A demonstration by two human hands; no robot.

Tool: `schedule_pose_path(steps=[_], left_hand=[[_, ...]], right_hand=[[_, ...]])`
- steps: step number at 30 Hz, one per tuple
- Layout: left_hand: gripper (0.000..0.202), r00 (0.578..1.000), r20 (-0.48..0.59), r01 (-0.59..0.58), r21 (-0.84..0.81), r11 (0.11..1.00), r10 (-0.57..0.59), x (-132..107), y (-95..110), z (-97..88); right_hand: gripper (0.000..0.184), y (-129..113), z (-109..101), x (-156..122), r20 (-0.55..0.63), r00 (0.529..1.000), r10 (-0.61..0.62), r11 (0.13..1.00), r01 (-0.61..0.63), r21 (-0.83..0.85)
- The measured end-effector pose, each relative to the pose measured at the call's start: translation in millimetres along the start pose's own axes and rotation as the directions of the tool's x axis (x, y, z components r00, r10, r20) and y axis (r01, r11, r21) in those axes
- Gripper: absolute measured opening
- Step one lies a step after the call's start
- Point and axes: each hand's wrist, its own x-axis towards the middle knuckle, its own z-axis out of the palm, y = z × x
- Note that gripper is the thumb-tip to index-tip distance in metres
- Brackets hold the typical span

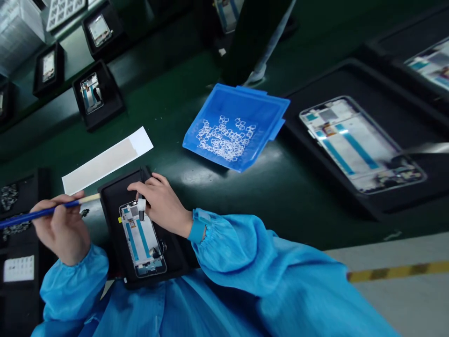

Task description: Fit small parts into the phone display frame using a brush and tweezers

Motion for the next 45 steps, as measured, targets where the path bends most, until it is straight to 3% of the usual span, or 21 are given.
schedule_pose_path(steps=[1,3,5,7,10,12,17,20,22,24,28,30,34,42,45], left_hand=[[0.01,0.998,0.01,-0.058,0.026,0.998,0.057,-1,2,-3.8],[0.012,0.962,0.237,-0.189,0.208,0.96,0.137,-9,5,-10.4],[0.016,0.83,0.541,-0.394,0.394,0.83,0.137,-22,3,-14.1],[0.026,0.691,0.715,-0.582,0.466,0.666,0.104,-34,-3,-14.4],[0.033,0.621,0.777,-0.712,0.504,0.49,0.102,-44,-14,-12.0],[0.035,0.602,0.793,-0.735,0.507,0.45,0.092,-44,-18,-11.0],[0.04,0.583,0.809,-0.681,0.536,0.499,-0.073,-34,-11,-11.3],[0.046,0.519,0.827,-0.647,0.544,0.534,-0.214,-25,-3,-12.4],[0.046,0.471,0.838,-0.622,0.537,0.569,-0.276,-14,1,-11.6],[0.043,0.473,0.837,-0.594,0.534,0.602,-0.275,5,1,-6.0],[0.037,0.603,0.769,-0.556,0.596,0.579,-0.213,56,-16,24.8],[0.039,0.625,0.753,-0.558,0.615,0.556,-0.206,77,-28,43.6],[0.043,0.575,0.792,-0.592,0.577,0.562,-0.207,88,-44,63.0],[0.054,0.473,0.851,-0.716,0.522,0.463,-0.227,78,-42,61.7],[0.054,0.46,0.86,-0.735,0.508,0.449,-0.221,79,-41,64.6]], right_hand=[[0.046,0,0,0,0.001,1.0,0.002,1.0,-0.002,0.004],[0.046,0,0,0,0.003,1.0,0.006,1.0,-0.007,0.012],[0.045,0,-1,1,0.011,1.0,0.004,1.0,-0.004,0.018],[0.043,-1,-1,2,0.021,1.0,0.003,1.0,-0.003,0.014],[0.038,-3,0,2,0.019,1.0,0.007,1.0,-0.007,-0.009],[0.033,-3,1,2,0.005,1.0,-0.003,1.0,0.003,-0.029],[0.026,-1,-3,2,-0.169,0.984,-0.052,0.998,0.056,0.019],[0.031,5,-13,12,-0.319,0.944,0.086,0.989,-0.042,0.144],[0.037,10,-19,24,-0.356,0.906,0.227,0.953,-0.131,0.273],[0.043,14,-23,40,-0.329,0.877,0.351,0.88,-0.189,0.436],[0.045,18,-23,72,-0.295,0.842,0.452,0.772,-0.203,0.603],[0.046,20,-23,83,-0.316,0.831,0.457,0.773,-0.196,0.603],[0.049,27,-26,94,-0.343,0.808,0.479,0.785,-0.219,0.58],[0.036,37,-22,106,-0.381,0.793,0.476,0.849,-0.302,0.433],[0.032,38,-20,111,-0.393,0.79,0.471,0.866,-0.328,0.378]])
